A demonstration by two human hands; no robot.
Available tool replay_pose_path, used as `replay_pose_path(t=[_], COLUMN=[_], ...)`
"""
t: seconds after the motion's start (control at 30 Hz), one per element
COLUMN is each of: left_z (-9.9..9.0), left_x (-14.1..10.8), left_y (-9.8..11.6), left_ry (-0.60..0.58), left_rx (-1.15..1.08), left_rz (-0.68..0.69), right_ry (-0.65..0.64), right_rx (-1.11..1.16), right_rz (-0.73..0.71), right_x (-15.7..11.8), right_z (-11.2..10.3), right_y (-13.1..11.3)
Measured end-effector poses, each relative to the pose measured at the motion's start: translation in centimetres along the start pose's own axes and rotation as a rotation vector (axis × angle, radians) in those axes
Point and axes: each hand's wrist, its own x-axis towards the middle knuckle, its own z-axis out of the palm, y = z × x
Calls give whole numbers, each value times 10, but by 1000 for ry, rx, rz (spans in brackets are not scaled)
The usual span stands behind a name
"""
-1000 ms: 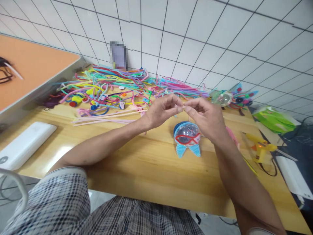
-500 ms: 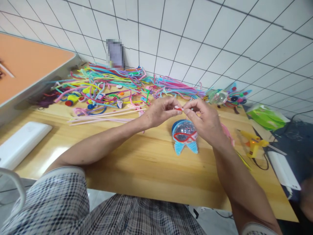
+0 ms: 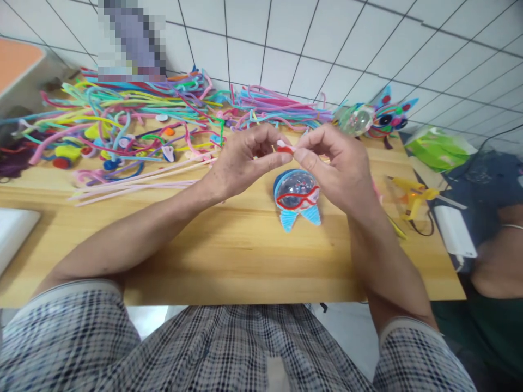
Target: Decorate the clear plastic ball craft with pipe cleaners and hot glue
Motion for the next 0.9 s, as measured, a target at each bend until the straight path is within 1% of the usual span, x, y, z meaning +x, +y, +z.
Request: replay_pose_path(t=[0.1,0.2,0.37,0.5,0.67,0.73,0.83,0.9], left_z=[2,1,-1,-2,-4,-4,-1,2], left_x=[-3,-5,-7,-7,-4,-3,-4,-6], left_y=[5,11,14,16,22,22,16,10], left_ry=[-13,-54,-100,-111,-126,-125,-113,-71], left_rx=[13,64,125,111,51,43,24,6], left_rz=[-13,-14,-30,-87,-173,-186,-192,-184], right_ry=[-6,-22,-51,-76,-80,-72,-67,-53], right_rx=[38,45,-73,-142,-121,-105,-66,-32], right_rz=[0,-1,24,50,64,60,38,21], right_x=[-3,-5,-8,-8,-5,-5,-4,-5], right_z=[-4,-7,-12,-12,-10,-10,-9,-8], right_y=[0,1,4,9,13,14,16,17])
